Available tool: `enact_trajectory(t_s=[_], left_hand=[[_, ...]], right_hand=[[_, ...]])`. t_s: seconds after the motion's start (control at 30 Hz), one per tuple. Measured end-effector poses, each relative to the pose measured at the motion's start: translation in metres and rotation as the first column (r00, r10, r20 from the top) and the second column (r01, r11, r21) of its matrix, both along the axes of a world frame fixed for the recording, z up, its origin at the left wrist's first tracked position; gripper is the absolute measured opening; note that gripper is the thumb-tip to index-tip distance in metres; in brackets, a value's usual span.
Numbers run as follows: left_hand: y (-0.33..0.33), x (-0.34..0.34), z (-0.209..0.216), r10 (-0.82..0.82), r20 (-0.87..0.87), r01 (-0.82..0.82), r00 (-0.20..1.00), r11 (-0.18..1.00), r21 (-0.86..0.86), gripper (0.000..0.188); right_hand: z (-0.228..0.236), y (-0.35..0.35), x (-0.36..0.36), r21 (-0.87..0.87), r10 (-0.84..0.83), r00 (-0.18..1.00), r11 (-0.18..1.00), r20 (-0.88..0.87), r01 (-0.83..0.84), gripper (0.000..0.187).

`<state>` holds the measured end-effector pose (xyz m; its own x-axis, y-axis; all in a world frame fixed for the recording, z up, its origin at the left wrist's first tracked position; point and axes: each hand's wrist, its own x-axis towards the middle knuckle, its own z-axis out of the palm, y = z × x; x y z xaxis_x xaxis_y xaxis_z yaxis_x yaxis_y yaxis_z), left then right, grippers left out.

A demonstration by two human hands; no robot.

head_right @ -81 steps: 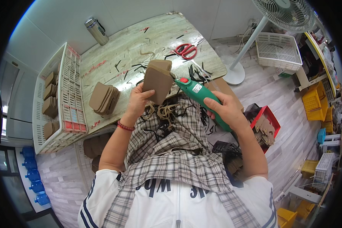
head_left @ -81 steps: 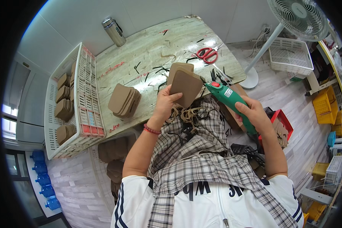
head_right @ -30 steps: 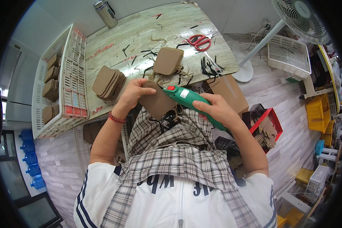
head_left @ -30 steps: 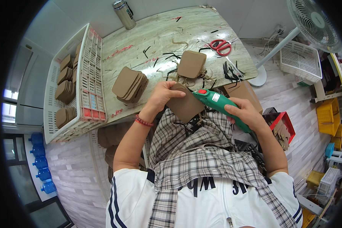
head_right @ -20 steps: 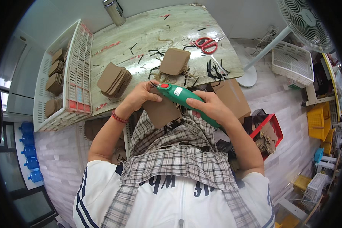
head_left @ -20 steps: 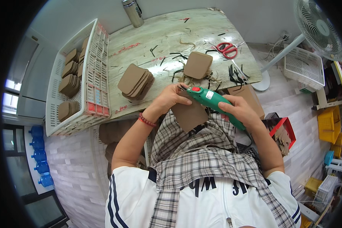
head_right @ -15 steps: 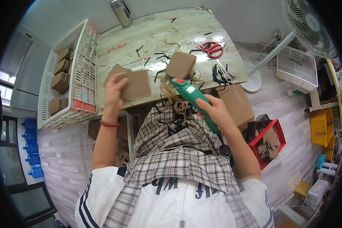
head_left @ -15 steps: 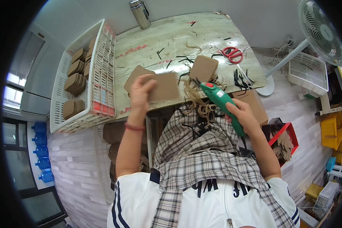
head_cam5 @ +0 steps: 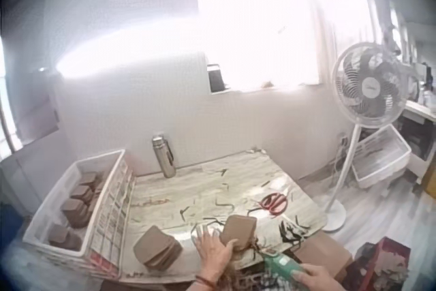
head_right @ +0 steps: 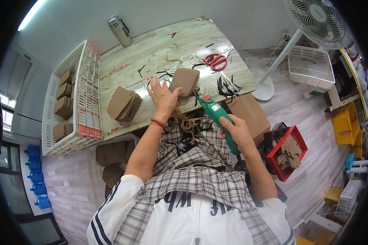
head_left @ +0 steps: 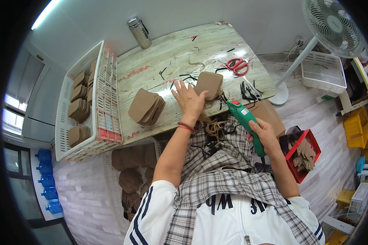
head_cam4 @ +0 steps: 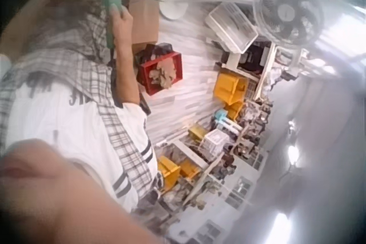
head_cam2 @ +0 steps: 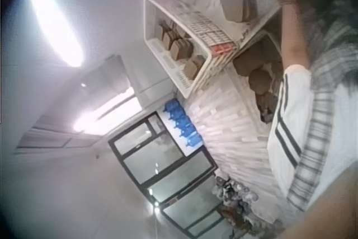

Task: The person uses a green rotary tool to trim the edges of small brown cardboard pieces. They pick up pieces from a white basket, trim them one at a time, and place the finished pieces on the table.

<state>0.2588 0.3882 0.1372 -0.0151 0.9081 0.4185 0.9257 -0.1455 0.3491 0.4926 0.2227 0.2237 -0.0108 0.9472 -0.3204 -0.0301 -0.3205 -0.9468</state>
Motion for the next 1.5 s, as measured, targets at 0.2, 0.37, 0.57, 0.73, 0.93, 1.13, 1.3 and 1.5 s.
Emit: enact_trajectory(t_s=[0.2, 0.37, 0.57, 0.73, 0.93, 1.13, 1.3, 1.5], left_hand=[[-0.002, 0.022, -0.006, -0.082, 0.28, 0.047, 0.956, 0.991, 0.129, 0.048], [0.006, 0.023, -0.004, -0.186, 0.946, 0.171, 0.266, 0.975, 0.144, 0.023], [-0.012, 0.036, 0.045, -0.055, 0.815, 0.215, -0.577, 0.952, 0.217, 0.02], [-0.019, 0.044, 0.056, 0.049, 0.629, 0.259, -0.776, 0.934, 0.247, 0.03], [-0.021, 0.055, 0.053, 0.066, 0.573, 0.238, -0.817, 0.944, 0.23, 0.032], [-0.029, 0.065, 0.053, 0.09, 0.577, 0.253, -0.812, 0.945, 0.208, 0.034], [-0.038, 0.07, 0.052, 0.097, 0.598, 0.299, -0.795, 0.921, 0.249, 0.036], [-0.051, 0.073, 0.048, 0.126, 0.614, 0.357, -0.779, 0.894, 0.27, 0.034]], right_hand=[[-0.003, -0.009, 0.004, -0.02, -0.067, 0.998, 0.998, 0.018, 0.067, 0.033], [-0.004, -0.008, -0.005, 0.031, -0.081, 0.995, 0.996, 0.061, 0.079, 0.032], [0.009, -0.008, -0.017, 0.127, -0.139, 0.985, 0.984, 0.104, 0.125, 0.032], [0.023, -0.007, -0.025, 0.151, -0.127, 0.988, 0.982, 0.083, 0.114, 0.033], [0.027, -0.008, -0.031, 0.164, -0.138, 0.987, 0.979, 0.082, 0.123, 0.035], [0.029, -0.008, -0.034, 0.19, -0.154, 0.986, 0.972, 0.066, 0.14, 0.037], [0.037, -0.005, -0.033, 0.19, -0.176, 0.98, 0.969, 0.092, 0.156, 0.038], [0.043, 0.004, -0.027, 0.241, -0.195, 0.972, 0.957, 0.13, 0.16, 0.037]])
